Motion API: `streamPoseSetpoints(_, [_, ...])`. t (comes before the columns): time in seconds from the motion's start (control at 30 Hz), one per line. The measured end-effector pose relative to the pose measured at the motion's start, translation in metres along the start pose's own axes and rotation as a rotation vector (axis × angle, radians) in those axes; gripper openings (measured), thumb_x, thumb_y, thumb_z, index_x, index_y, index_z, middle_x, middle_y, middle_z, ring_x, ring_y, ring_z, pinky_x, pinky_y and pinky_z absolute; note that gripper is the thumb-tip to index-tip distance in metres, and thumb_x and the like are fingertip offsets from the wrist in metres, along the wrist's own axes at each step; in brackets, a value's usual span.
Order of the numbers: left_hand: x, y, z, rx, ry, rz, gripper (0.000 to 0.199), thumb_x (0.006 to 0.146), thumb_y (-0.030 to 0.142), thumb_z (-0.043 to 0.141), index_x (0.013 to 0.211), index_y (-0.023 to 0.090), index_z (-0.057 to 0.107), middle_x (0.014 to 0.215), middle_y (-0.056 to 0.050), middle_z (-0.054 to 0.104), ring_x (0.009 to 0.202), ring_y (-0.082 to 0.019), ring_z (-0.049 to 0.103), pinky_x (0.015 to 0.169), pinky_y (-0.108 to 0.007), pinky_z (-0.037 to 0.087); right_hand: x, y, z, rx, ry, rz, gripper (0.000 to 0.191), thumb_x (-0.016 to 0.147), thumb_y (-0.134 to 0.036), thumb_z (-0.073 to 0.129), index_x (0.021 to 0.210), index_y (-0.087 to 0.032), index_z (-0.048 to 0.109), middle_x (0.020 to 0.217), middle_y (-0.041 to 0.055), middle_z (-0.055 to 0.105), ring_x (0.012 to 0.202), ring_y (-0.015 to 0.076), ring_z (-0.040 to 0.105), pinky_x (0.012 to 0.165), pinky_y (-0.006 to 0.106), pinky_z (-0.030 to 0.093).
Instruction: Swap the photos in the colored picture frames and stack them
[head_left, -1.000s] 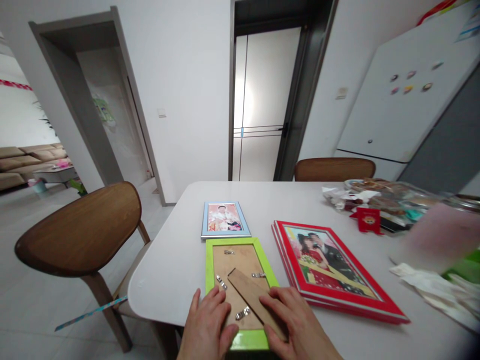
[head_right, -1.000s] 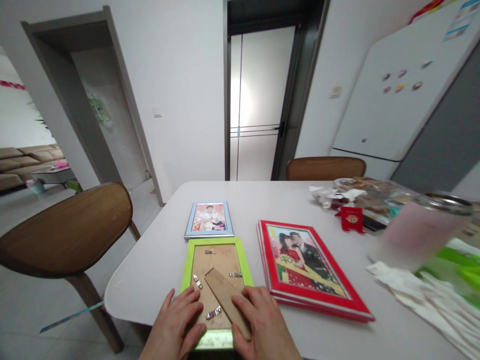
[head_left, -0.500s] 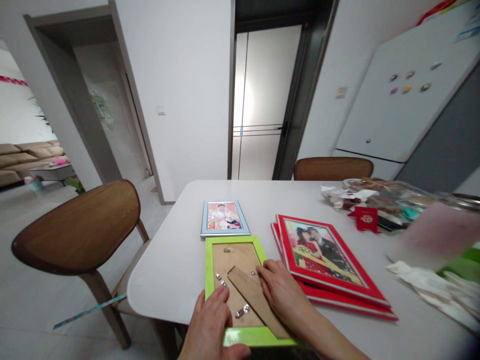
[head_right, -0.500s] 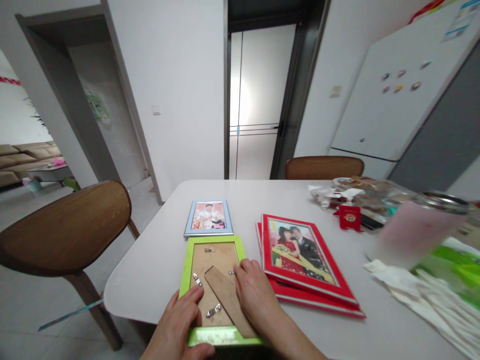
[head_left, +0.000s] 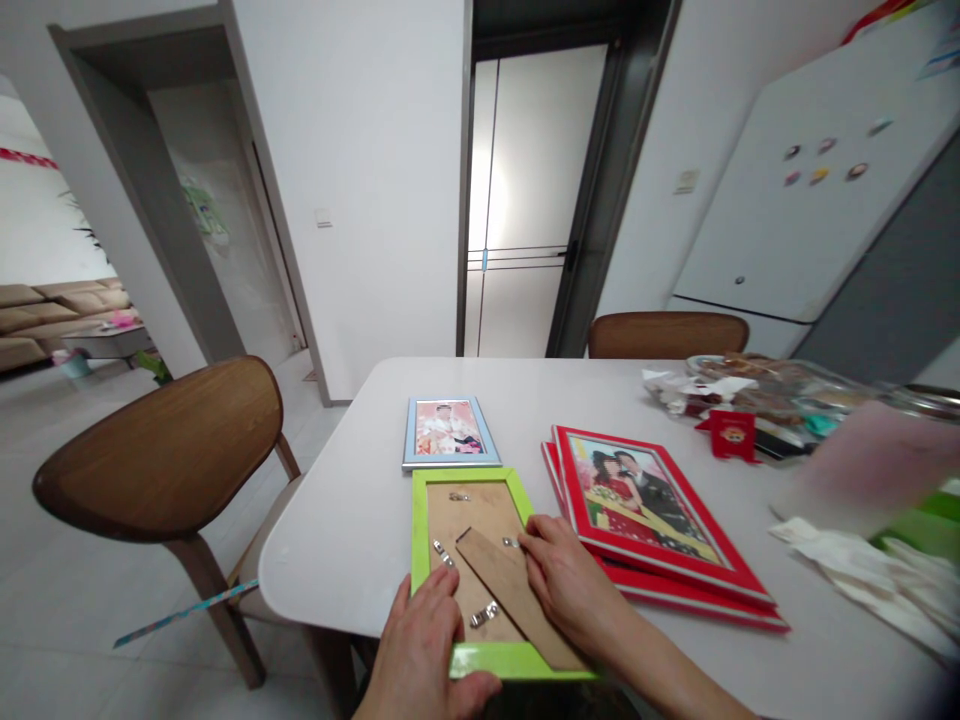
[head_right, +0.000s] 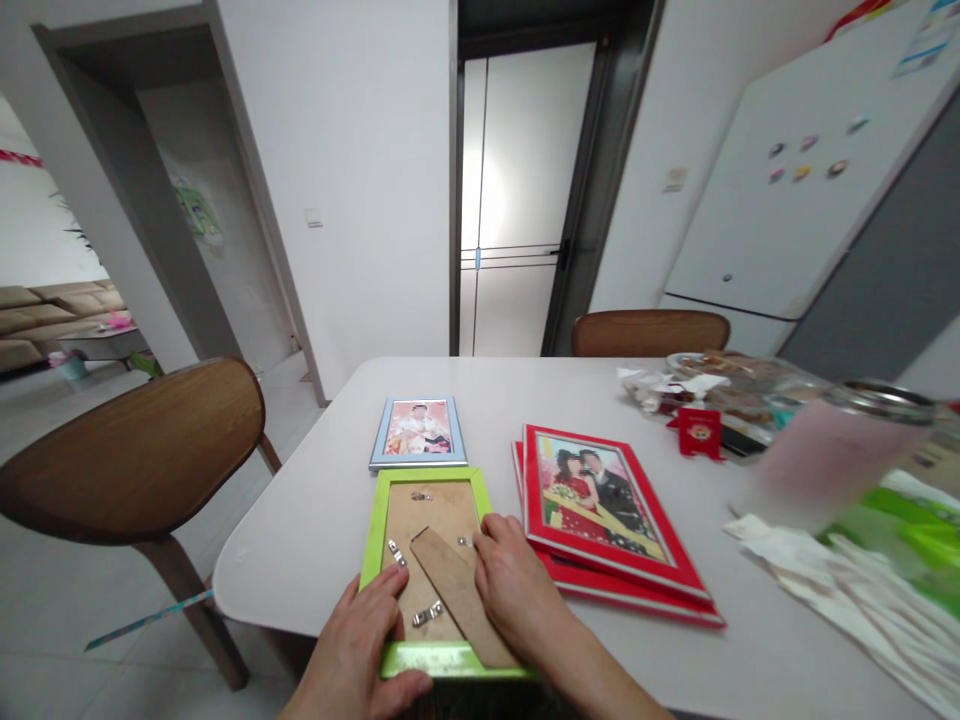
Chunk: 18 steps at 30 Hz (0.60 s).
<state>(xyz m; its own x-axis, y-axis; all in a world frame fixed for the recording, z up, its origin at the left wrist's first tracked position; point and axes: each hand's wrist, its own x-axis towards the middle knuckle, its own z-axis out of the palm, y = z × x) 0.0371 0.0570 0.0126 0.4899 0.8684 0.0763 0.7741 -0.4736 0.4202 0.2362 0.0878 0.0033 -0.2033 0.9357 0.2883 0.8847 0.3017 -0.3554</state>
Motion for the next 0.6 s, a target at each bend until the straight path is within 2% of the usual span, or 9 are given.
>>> streamPoseSetpoints(0.1, [-0.002,0.0,0.0,-0.001,0.015,0.009,0.026,0.055,0.025,0.068,0.075,0.017,0.053,0.123,-0.015,0.046,0.116,-0.028,0.037,0.094,-0.053,0.026,-0.01,-0.01,-0.005,0.001,0.027,-0.044,0.026,0.078,-0.016,0.037,0.095,-0.014,0.057,0.099,0.0115,0.05,0.092,0.0211,0.044,0.082,0.036,0.037])
streamPoseSetpoints(0.17, [-0.002,0.0,0.001,-0.003,0.013,0.013,0.026,0.055,0.025,0.069,0.074,0.017,0.053,0.123,-0.015,0.046,0.116,-0.028,0.037,0.094,-0.053,0.027,-0.017,-0.022,-0.009,0.033,-0.004,-0.116,0.028,0.078,-0.017,0.039,0.101,-0.018,0.055,0.105,0.0101,0.049,0.097,0.0212,0.042,0.084,0.037,0.035])
streamPoseSetpoints(0.33, [-0.001,-0.002,0.004,0.008,0.029,0.03,0.026,0.055,0.023,0.068,0.075,0.017,0.053,0.122,-0.015,0.047,0.116,-0.028,0.038,0.093,-0.053,0.028,-0.026,-0.046,-0.014,0.107,-0.147,-0.263,0.023,0.078,-0.026,0.043,0.095,-0.028,0.058,0.102,0.0044,0.051,0.097,0.0203,0.04,0.085,0.038,0.032])
streamPoseSetpoints(0.43, [-0.001,-0.005,0.005,-0.009,0.037,0.039,0.027,0.055,0.025,0.068,0.074,0.018,0.052,0.121,-0.014,0.048,0.115,-0.028,0.039,0.092,-0.053,0.029,-0.027,-0.044,-0.016,0.111,-0.173,-0.287,0.02,0.076,-0.027,0.045,0.089,-0.028,0.06,0.103,0.0034,0.05,0.098,0.0204,0.039,0.086,0.038,0.031])
streamPoseSetpoints(0.6, [-0.002,-0.006,0.005,-0.02,0.039,0.04,0.028,0.054,0.027,0.07,0.074,0.018,0.052,0.121,-0.014,0.048,0.115,-0.028,0.039,0.093,-0.052,0.029,-0.031,-0.037,-0.023,0.132,-0.226,-0.332,0.025,0.074,-0.023,0.046,0.095,-0.029,0.058,0.109,0.0028,0.048,0.102,0.0203,0.038,0.087,0.037,0.03])
